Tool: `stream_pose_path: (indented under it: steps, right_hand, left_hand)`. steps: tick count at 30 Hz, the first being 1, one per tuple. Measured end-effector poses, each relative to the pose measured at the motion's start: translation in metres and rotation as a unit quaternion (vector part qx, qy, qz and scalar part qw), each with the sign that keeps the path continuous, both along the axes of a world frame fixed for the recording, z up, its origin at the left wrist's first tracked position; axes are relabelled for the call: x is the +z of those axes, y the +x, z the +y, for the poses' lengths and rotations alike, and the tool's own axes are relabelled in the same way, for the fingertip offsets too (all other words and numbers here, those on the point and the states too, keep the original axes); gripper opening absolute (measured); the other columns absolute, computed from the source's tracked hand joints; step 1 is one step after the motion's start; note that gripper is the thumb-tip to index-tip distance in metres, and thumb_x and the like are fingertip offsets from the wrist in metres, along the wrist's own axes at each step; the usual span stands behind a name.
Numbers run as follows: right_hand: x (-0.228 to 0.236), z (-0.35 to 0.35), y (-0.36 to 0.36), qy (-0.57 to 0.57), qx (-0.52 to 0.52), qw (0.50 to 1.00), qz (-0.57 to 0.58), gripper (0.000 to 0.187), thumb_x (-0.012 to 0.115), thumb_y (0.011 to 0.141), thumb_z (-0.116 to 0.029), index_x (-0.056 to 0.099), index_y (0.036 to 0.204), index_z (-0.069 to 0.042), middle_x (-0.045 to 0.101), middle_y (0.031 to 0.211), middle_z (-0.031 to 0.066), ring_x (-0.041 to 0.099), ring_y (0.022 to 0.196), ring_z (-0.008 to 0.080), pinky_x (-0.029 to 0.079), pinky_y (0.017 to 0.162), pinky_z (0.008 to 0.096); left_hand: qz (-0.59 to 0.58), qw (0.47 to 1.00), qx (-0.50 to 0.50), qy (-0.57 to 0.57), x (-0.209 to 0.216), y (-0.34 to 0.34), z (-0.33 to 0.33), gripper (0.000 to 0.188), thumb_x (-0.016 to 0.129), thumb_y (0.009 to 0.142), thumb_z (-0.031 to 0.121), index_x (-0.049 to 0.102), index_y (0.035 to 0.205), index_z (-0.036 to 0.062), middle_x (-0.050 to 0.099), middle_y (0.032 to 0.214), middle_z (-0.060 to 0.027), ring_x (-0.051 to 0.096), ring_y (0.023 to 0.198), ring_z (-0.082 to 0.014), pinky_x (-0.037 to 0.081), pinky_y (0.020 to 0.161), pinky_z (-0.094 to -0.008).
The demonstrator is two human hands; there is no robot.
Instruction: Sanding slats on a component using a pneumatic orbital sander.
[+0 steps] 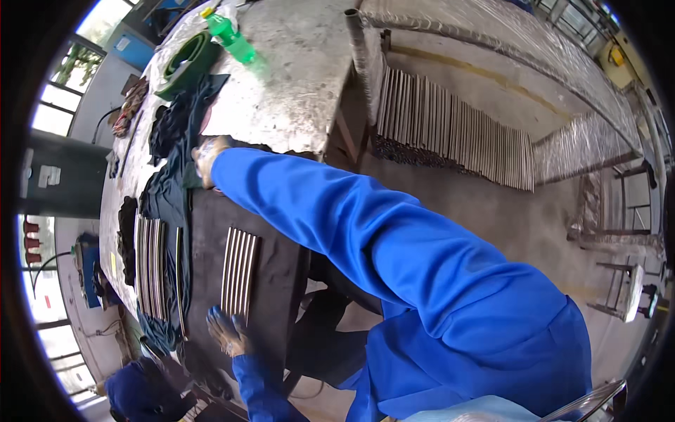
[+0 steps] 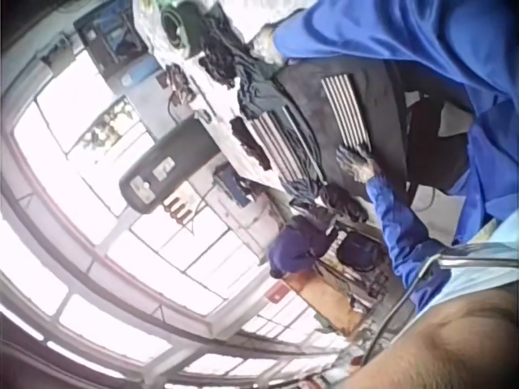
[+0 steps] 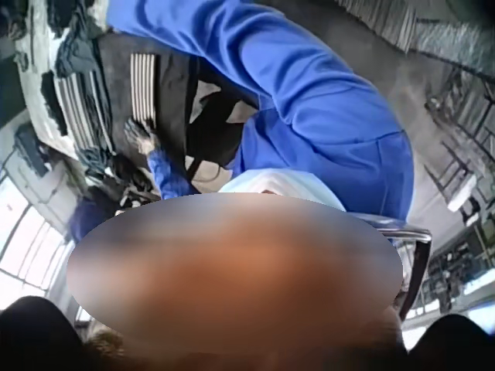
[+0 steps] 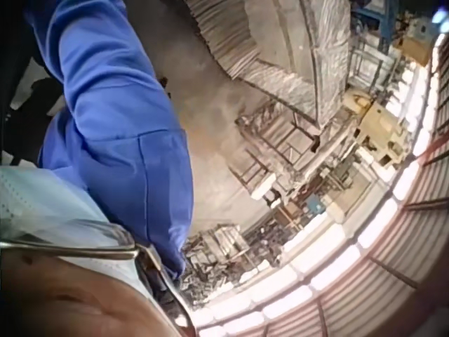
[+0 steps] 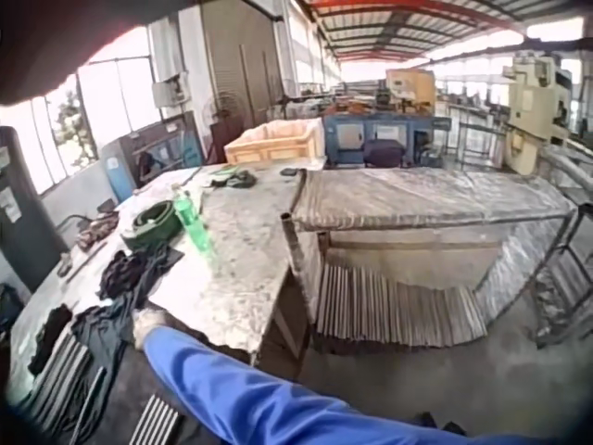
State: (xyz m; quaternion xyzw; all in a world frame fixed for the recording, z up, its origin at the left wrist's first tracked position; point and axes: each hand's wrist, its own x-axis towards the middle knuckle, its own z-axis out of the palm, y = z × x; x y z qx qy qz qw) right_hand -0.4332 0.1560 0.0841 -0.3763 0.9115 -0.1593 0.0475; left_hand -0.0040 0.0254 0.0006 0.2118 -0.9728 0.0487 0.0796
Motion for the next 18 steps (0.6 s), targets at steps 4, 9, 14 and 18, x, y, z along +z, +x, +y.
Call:
stream_pose_path:
  steps: [4,9,14,18]
  right_hand:
    - [-0.017,0.023,-0.024,0.011,-0.010,0.998,0.059,0.041,0.063,0.072,-0.034,0.063,0.107,-0.013,0.064,0.108,0.0153,0.064,0.091,0.0292,0.050,0.068,0.0472]
    - [0.023,0.042,0.069,-0.121,0.095,0.986,0.056,0.039,0.064,0.074,-0.036,0.064,0.104,-0.011,0.061,0.107,0.0150,0.062,0.084,0.0264,0.052,0.067,0.0447]
    - [0.033,0.057,0.148,-0.110,0.227,0.968,0.003,0.038,0.065,0.074,-0.032,0.063,0.105,-0.010,0.064,0.100,0.0132,0.064,0.076,0.0265,0.053,0.067,0.0457]
    - [0.005,0.049,0.168,-0.103,0.235,0.966,0.031,0.038,0.065,0.074,-0.032,0.063,0.106,-0.011,0.065,0.097,0.0120,0.065,0.079,0.0270,0.053,0.069,0.0464]
  left_hand:
    - [0.013,1.000,-0.023,-0.005,-0.011,-0.028,0.013,0.066,0.031,0.097,0.053,0.038,0.144,0.0064,0.039,0.148,-0.0162,0.030,0.139,-0.0346,0.019,0.117,-0.0455]
    - [-0.018,0.999,0.024,-0.025,-0.003,0.005,-0.007,0.065,0.031,0.098,0.052,0.038,0.143,0.0051,0.039,0.147,-0.0174,0.032,0.138,-0.0353,0.020,0.116,-0.0456]
    - [-0.009,1.000,-0.011,-0.020,-0.015,-0.002,-0.021,0.065,0.031,0.099,0.052,0.037,0.144,0.0057,0.038,0.147,-0.0181,0.033,0.137,-0.0359,0.022,0.114,-0.0457]
    - [-0.010,0.999,-0.026,-0.033,-0.022,-0.008,-0.021,0.064,0.032,0.099,0.050,0.036,0.144,0.0062,0.038,0.147,-0.0183,0.034,0.136,-0.0367,0.024,0.113,-0.0457]
